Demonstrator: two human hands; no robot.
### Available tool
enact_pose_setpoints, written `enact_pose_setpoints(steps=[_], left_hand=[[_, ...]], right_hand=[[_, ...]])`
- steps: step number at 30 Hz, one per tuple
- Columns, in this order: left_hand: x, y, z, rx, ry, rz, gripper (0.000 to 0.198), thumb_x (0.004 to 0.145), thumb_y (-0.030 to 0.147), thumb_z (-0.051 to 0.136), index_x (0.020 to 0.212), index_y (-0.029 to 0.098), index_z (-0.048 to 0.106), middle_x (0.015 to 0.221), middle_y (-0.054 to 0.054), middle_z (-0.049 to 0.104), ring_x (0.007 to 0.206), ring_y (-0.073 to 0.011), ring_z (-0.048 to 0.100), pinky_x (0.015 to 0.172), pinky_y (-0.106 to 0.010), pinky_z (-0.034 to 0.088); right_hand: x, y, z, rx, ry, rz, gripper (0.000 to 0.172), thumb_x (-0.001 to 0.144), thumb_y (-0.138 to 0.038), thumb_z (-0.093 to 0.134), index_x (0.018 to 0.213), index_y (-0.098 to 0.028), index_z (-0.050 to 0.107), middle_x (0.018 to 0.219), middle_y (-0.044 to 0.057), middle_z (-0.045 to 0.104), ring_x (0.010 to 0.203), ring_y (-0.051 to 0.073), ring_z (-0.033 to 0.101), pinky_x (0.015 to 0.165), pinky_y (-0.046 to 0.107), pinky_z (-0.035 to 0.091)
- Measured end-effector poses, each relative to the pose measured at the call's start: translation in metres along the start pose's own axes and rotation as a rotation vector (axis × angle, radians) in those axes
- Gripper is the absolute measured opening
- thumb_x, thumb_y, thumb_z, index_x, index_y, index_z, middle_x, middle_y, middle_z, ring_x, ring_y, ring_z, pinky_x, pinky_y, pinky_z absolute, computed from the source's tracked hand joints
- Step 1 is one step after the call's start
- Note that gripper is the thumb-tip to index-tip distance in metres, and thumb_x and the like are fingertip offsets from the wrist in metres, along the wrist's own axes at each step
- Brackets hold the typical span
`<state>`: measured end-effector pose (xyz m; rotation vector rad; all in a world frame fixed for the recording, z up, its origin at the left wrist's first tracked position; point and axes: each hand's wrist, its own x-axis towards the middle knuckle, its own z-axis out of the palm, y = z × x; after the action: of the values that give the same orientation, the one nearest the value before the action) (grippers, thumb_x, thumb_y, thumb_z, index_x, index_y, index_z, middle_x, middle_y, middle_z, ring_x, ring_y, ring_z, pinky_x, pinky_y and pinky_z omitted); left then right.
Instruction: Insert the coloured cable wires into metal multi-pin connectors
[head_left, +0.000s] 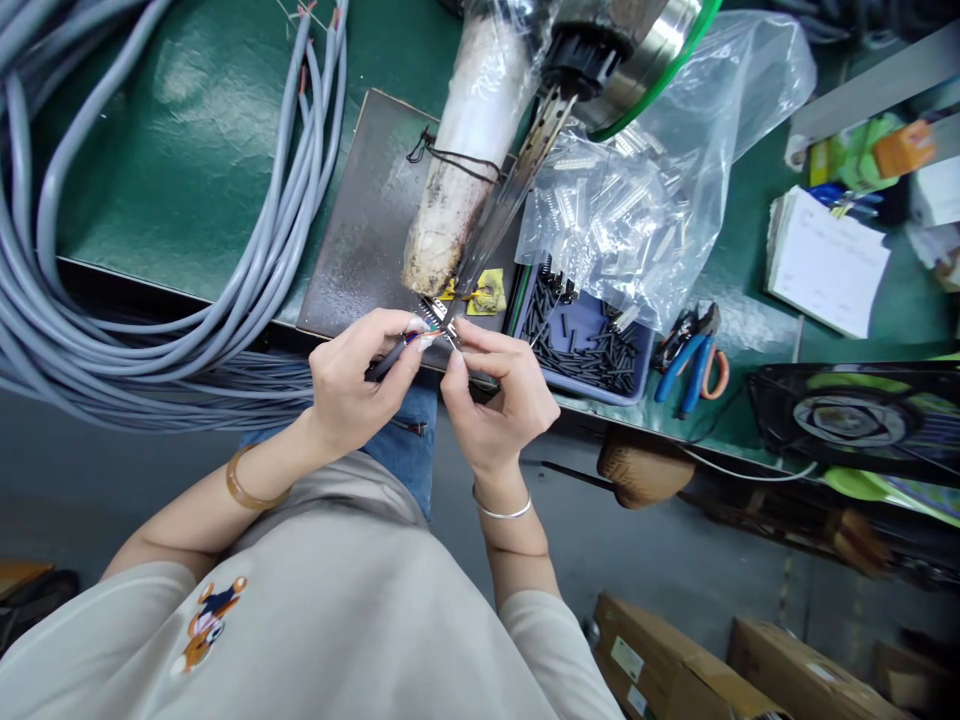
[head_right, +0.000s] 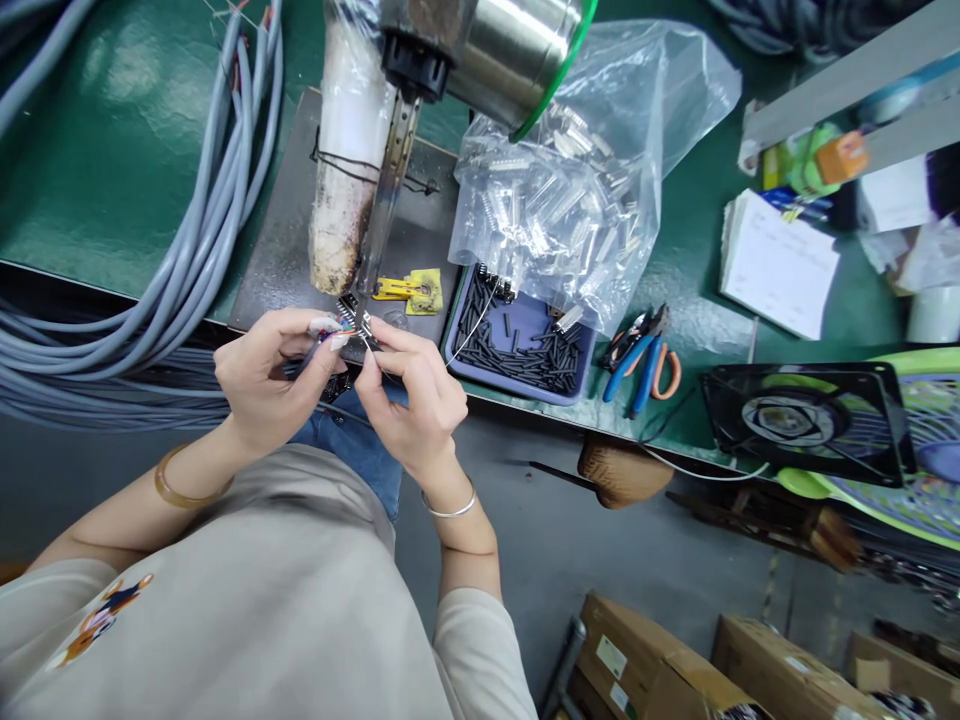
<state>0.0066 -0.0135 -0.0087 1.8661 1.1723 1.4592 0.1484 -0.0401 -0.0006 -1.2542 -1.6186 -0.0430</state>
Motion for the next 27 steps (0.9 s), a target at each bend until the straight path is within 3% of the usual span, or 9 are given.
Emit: enact_pose_setpoints(steps=[27], left_hand=[[-0.0025, 0.0009, 0.0023, -0.061, -0.008, -0.179, 0.01, 0.093, 0.025, 0.067, 0.099, 0.017, 0.068, 0.092, -0.003, 0.077, 0.065, -0.0094, 0.072, 0.062, -0.019, 0.058]], right_hand=[[0.0036, -0.0018, -0.0005, -0.016, -0.025, 0.004, 0.016, 0.088, -0.011, 0.07, 0.095, -0.025, 0.068, 0.103, 0.003, 0.08, 0.091, 0.018, 0.078, 0.081, 0.034, 0.065]])
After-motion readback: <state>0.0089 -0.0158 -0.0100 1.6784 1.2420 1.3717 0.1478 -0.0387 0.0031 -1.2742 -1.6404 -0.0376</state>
